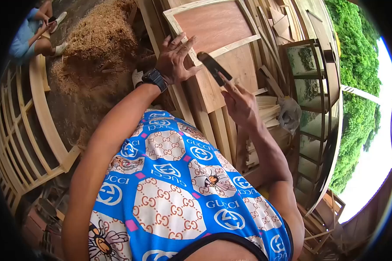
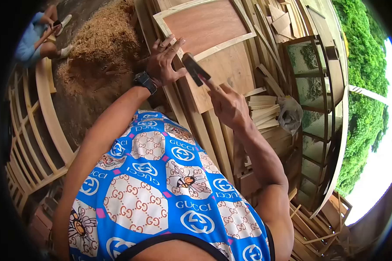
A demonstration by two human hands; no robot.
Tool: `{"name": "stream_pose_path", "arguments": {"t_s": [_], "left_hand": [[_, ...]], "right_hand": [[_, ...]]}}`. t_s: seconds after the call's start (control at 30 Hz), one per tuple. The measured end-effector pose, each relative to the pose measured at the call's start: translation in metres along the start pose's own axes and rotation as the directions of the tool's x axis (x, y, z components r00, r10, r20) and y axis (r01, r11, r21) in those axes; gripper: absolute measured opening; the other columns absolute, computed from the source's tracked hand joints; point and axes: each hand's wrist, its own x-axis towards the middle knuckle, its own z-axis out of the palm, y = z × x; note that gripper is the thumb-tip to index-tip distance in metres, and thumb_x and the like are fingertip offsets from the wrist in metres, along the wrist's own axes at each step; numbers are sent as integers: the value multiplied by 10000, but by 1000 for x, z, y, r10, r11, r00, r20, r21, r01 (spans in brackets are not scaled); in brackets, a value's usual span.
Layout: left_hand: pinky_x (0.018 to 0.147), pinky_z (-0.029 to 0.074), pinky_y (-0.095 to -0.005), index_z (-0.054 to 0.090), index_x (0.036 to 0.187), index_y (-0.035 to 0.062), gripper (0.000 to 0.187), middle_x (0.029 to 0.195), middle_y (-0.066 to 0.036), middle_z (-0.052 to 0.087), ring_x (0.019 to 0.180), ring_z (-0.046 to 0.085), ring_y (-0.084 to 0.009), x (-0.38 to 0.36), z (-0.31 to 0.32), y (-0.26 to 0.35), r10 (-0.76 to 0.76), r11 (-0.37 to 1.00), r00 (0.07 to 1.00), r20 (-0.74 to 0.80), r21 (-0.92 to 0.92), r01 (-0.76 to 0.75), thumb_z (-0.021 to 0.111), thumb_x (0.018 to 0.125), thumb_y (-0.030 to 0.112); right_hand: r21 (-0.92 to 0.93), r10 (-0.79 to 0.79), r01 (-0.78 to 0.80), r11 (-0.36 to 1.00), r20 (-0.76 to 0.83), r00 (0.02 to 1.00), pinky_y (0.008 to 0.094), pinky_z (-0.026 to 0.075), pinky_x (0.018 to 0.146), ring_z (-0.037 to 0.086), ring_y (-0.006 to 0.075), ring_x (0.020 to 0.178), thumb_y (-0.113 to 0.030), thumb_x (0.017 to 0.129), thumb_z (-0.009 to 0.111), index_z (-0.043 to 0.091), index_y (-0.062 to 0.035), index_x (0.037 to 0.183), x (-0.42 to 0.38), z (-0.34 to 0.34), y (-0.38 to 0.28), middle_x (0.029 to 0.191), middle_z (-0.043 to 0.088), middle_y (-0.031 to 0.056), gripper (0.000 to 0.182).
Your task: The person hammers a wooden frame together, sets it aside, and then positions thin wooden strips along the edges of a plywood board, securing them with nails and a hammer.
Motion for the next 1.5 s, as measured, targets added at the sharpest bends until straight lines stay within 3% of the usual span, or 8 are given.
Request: {"name": "stream_pose_path", "arguments": {"t_s": [0.17, 0.33, 0.63, 0.83, 1.0, 1.1, 1.27, 1.5], "left_hand": [[1241, 236, -564, 450, 1570, 103, 904, 1440, -122, 643, 1502, 410, -302, -6, 4, -1, 9, 999, 1000, -20, 46, -8, 771, 827, 505], [1232, 241, -561, 448, 1564, 80, 913, 1442, -151, 637, 1509, 401, -292, -4, 1, 4, -20, 998, 1000, 12, 53, 19, 749, 825, 523], [1186, 321, -525, 554, 1479, 62, 844, 1431, -144, 634, 1455, 462, -324, -1, 6, 5, -9, 999, 999, -39, 35, 10, 812, 746, 392], [1193, 317, -527, 556, 1473, 53, 865, 1396, -188, 642, 1454, 463, -338, 0, 3, 10, -15, 1000, 998, -56, 3, 15, 803, 718, 394], [1193, 318, -537, 552, 1482, 68, 866, 1388, -224, 635, 1445, 472, -353, 3, 7, 5, 8, 1000, 997, -75, 5, -8, 794, 716, 391], [1185, 329, -541, 549, 1484, 73, 858, 1380, -232, 637, 1437, 480, -358, 2, 8, 6, 2, 1000, 998, -69, 9, -2, 791, 722, 386], [1219, 277, -549, 514, 1500, 50, 880, 1476, -171, 582, 1491, 411, -338, 1, 7, 6, -32, 999, 999, -13, 25, 33, 766, 753, 441], [1191, 324, -554, 542, 1486, 63, 866, 1454, -295, 556, 1439, 467, -384, 3, 4, 8, 9, 1000, 998, -55, 31, -7, 790, 738, 421]], "right_hand": [[-35, -207, 206, 978, -26, 978, 446, 510, 488, 623, 328, 553, -59, 927, 676, 591, -253, 1462, -7, 11, 6, 788, 629, 95, 576], [-191, 49, -53, 980, -24, 999, 459, 510, 515, 628, 331, 577, -69, 944, 658, 595, -257, 1455, 2, 5, 5, 758, 603, 106, 549], [-101, 28, -26, 995, 25, 999, 416, 522, 589, 635, 334, 627, -23, 947, 666, 627, -163, 1438, 5, 14, 7, 830, 657, 186, 512], [74, -55, 79, 994, -285, 957, 485, 526, 639, 630, 399, 662, -23, 915, 680, 545, -237, 1518, 0, 20, -9, 760, 621, 200, 654], [-33, 247, -247, 968, -27, 969, 423, 541, 676, 664, 380, 705, -11, 928, 665, 598, -142, 1468, 2, 13, 1, 860, 669, 218, 559], [58, 95, -85, 995, -208, 974, 488, 521, 655, 637, 376, 663, -26, 942, 628, 531, -178, 1529, -2, 10, -10, 770, 629, 183, 614], [226, 257, -243, 943, -35, 966, 463, 576, 809, 696, 459, 1050, 39, 916, 604, 518, -156, 1524, 4, 15, -2, 1288, 665, 268, 644], [110, 217, -208, 972, -77, 973, 478, 569, 784, 702, 472, 958, 31, 912, 603, 508, -191, 1539, -7, 30, 2, 1093, 720, 253, 672]]}}
